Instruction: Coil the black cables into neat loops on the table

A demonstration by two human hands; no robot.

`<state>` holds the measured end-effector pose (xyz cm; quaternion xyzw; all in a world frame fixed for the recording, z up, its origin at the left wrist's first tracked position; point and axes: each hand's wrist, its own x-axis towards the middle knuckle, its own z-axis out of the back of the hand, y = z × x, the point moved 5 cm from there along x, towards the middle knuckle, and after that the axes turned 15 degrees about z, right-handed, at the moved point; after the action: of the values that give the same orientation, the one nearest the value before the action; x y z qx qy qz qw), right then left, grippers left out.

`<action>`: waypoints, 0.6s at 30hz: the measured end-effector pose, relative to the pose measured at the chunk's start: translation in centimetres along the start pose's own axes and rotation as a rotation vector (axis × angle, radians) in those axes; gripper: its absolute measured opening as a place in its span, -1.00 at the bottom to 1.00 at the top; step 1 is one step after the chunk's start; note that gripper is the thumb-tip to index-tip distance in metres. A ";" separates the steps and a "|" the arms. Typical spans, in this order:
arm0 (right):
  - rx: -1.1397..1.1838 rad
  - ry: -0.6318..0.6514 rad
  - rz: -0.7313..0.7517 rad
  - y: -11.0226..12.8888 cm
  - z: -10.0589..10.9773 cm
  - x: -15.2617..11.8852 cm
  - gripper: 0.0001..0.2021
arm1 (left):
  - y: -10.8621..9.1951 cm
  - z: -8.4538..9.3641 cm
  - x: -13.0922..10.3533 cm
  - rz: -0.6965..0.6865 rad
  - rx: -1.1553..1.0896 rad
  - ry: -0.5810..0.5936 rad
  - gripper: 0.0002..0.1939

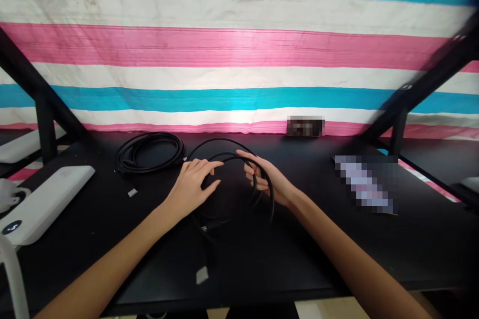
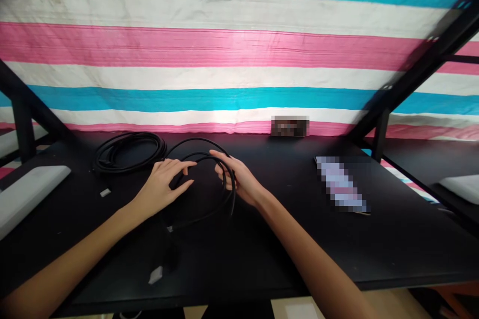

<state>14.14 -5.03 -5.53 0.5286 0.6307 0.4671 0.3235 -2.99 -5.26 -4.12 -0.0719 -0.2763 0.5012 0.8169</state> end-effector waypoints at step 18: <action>-0.186 0.066 0.076 -0.4 -0.2 -0.2 -0.57 | 1.9 1.7 0.7 0.113 0.213 -0.270 -0.82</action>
<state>13.86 -5.31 -5.82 0.5042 0.5745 0.5526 0.3323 -5.11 -4.05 -3.19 0.0676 -0.3245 0.5780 0.7457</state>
